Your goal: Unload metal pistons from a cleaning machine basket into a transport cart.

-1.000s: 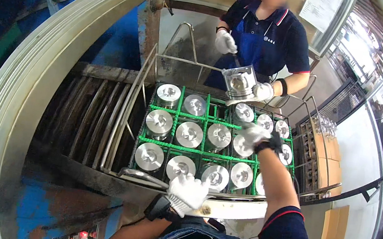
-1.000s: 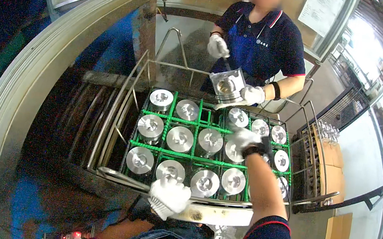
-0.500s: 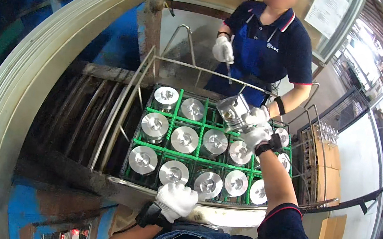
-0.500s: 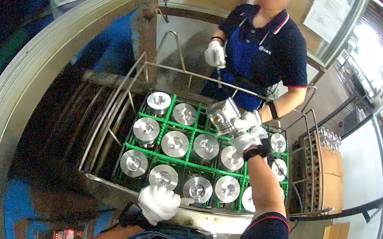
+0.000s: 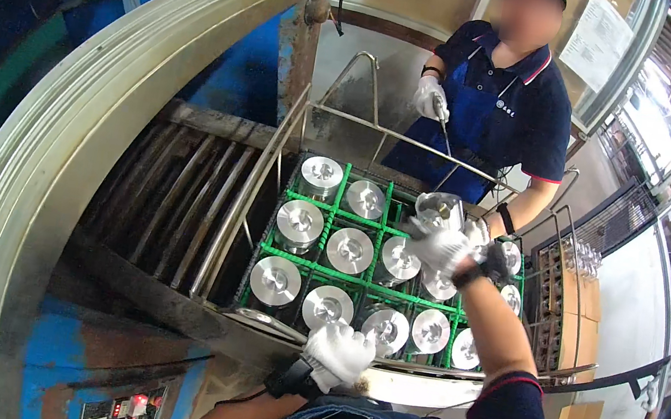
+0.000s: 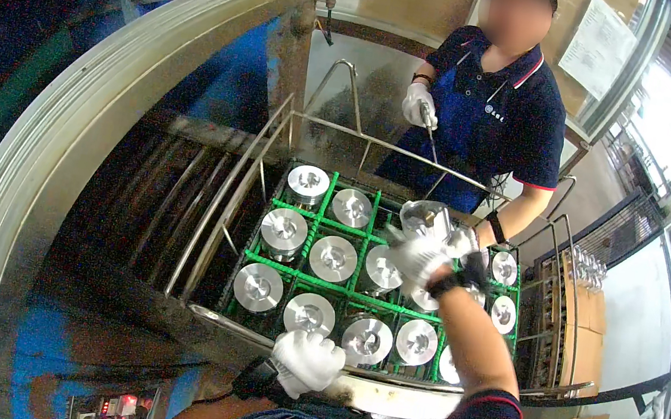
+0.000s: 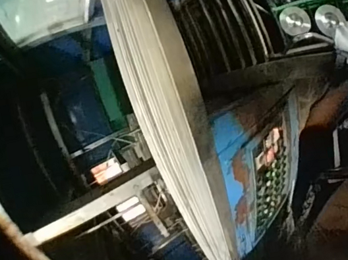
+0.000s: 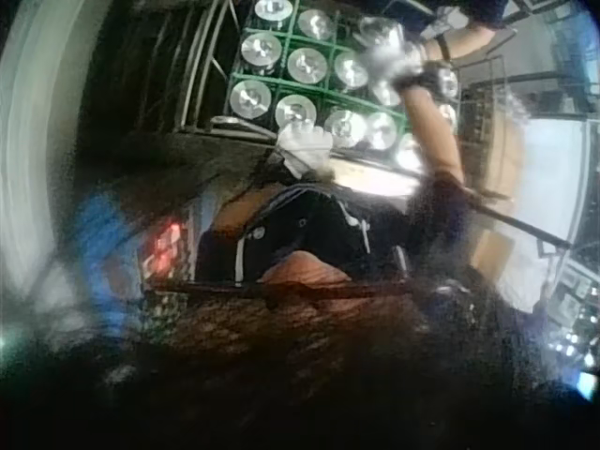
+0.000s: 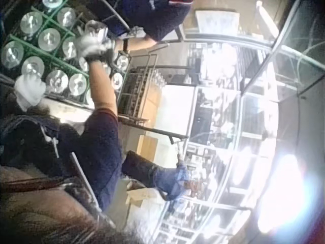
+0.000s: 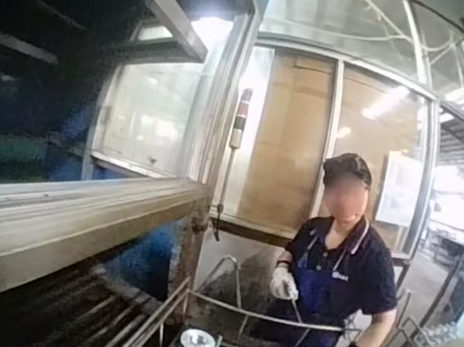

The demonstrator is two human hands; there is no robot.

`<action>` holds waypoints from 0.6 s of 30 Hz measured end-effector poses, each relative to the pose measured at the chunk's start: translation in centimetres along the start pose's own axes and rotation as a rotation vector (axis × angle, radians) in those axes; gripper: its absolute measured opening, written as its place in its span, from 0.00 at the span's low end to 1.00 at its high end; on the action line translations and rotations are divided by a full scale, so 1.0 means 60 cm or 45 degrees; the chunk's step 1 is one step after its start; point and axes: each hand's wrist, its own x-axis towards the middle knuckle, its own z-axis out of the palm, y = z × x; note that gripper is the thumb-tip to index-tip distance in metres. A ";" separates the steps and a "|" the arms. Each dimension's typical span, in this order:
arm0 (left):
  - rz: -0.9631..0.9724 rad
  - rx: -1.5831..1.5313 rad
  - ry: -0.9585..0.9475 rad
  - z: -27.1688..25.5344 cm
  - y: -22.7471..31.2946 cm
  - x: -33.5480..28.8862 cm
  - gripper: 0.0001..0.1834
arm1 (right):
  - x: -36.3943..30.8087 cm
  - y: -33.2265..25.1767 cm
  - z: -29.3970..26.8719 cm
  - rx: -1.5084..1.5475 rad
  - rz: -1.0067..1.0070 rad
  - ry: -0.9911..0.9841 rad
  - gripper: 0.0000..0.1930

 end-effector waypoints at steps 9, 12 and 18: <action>-0.033 -0.034 -0.126 -0.027 -0.014 -0.023 0.07 | 0.209 -0.259 0.061 -0.107 0.093 -0.405 0.30; 0.002 -0.031 -0.138 -0.034 -0.014 -0.024 0.07 | 0.177 -0.266 0.130 0.355 -0.209 -0.127 0.25; 0.165 0.031 -0.075 -0.023 0.060 0.057 0.09 | 0.114 0.066 0.407 0.168 -0.591 0.131 0.17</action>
